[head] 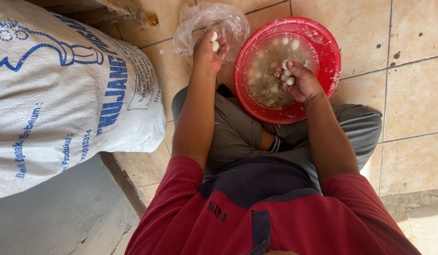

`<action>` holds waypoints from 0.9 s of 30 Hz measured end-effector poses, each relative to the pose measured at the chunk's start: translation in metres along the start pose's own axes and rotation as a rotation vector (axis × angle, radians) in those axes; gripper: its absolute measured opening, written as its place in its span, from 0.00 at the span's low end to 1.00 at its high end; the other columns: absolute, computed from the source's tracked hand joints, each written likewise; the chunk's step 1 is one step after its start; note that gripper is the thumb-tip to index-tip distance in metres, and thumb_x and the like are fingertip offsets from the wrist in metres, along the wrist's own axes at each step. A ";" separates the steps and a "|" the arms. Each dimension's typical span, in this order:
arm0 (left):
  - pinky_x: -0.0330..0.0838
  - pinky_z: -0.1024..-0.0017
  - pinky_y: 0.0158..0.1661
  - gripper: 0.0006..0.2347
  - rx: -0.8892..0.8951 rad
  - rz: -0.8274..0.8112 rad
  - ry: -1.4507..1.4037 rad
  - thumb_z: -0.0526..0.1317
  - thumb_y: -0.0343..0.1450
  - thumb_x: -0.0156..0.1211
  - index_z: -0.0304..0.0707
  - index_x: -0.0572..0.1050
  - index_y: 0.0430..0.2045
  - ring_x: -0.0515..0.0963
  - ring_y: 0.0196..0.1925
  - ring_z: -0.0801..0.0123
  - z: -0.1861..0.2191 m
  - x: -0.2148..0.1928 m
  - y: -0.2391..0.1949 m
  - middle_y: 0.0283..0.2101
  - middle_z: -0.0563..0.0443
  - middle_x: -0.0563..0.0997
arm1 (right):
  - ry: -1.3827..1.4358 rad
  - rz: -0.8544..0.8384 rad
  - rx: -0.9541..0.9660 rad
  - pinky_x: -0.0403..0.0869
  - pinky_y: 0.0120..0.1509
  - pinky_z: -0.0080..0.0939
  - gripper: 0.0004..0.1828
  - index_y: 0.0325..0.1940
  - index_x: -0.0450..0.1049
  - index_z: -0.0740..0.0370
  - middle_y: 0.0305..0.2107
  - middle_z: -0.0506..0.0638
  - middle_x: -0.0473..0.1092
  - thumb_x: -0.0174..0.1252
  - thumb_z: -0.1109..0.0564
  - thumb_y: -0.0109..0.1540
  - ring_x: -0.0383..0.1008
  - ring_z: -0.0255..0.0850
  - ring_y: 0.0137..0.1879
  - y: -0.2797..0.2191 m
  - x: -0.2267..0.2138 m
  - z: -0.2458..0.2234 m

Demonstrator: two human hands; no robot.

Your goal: The person sits on a tiled floor and peels garlic cloves by hand, placing the peeled cloves into a red basin filled with water. The person repeatedly picks up cloves, removes the skins, and transfers the peeled cloves into a plastic bag.

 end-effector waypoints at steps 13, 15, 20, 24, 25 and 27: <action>0.74 0.64 0.32 0.09 0.051 0.220 -0.042 0.43 0.72 0.58 0.37 0.73 0.40 0.75 0.36 0.63 0.004 -0.032 0.047 0.39 0.49 0.76 | -0.052 0.164 -0.081 0.76 0.42 0.31 0.09 0.49 0.73 0.61 0.38 0.48 0.73 0.57 0.52 0.72 0.78 0.38 0.42 0.021 -0.023 0.004; 0.75 0.64 0.33 0.09 0.076 0.188 -0.033 0.42 0.72 0.58 0.36 0.73 0.40 0.75 0.37 0.63 0.003 -0.030 0.047 0.39 0.48 0.76 | -0.067 0.199 -0.116 0.75 0.42 0.31 0.09 0.51 0.73 0.61 0.38 0.51 0.74 0.57 0.53 0.73 0.76 0.38 0.41 0.015 -0.022 -0.002; 0.73 0.66 0.31 0.09 0.053 0.296 0.052 0.42 0.70 0.57 0.44 0.73 0.41 0.75 0.36 0.66 0.003 -0.033 0.042 0.38 0.54 0.75 | -0.017 0.050 -0.107 0.76 0.41 0.32 0.09 0.53 0.72 0.60 0.40 0.50 0.73 0.54 0.54 0.71 0.78 0.40 0.47 0.006 0.027 -0.010; 0.71 0.68 0.28 0.10 0.178 0.313 0.085 0.40 0.70 0.58 0.42 0.73 0.44 0.73 0.33 0.70 0.012 -0.035 0.045 0.35 0.54 0.74 | -0.055 -0.136 0.005 0.75 0.40 0.30 0.13 0.57 0.72 0.59 0.41 0.51 0.75 0.55 0.55 0.68 0.77 0.38 0.46 0.044 0.103 0.008; 0.70 0.69 0.27 0.11 0.228 0.308 0.086 0.40 0.70 0.59 0.40 0.74 0.44 0.72 0.32 0.70 0.017 -0.036 0.047 0.33 0.53 0.74 | -0.039 -0.186 0.008 0.74 0.40 0.30 0.12 0.56 0.72 0.60 0.41 0.50 0.75 0.56 0.55 0.69 0.76 0.37 0.45 0.061 0.124 0.011; 0.67 0.70 0.24 0.11 0.228 0.338 0.061 0.41 0.70 0.59 0.40 0.75 0.44 0.73 0.30 0.70 0.018 -0.043 0.052 0.33 0.53 0.75 | -0.077 -0.221 0.022 0.73 0.39 0.30 0.11 0.55 0.71 0.60 0.39 0.49 0.74 0.57 0.55 0.71 0.75 0.34 0.43 0.097 0.159 0.017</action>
Point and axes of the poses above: each hand's wrist, its own y-axis towards the middle knuckle, its own x-axis out of the palm, z = x × y, the point moved 7 cm from there along y, towards the middle knuckle
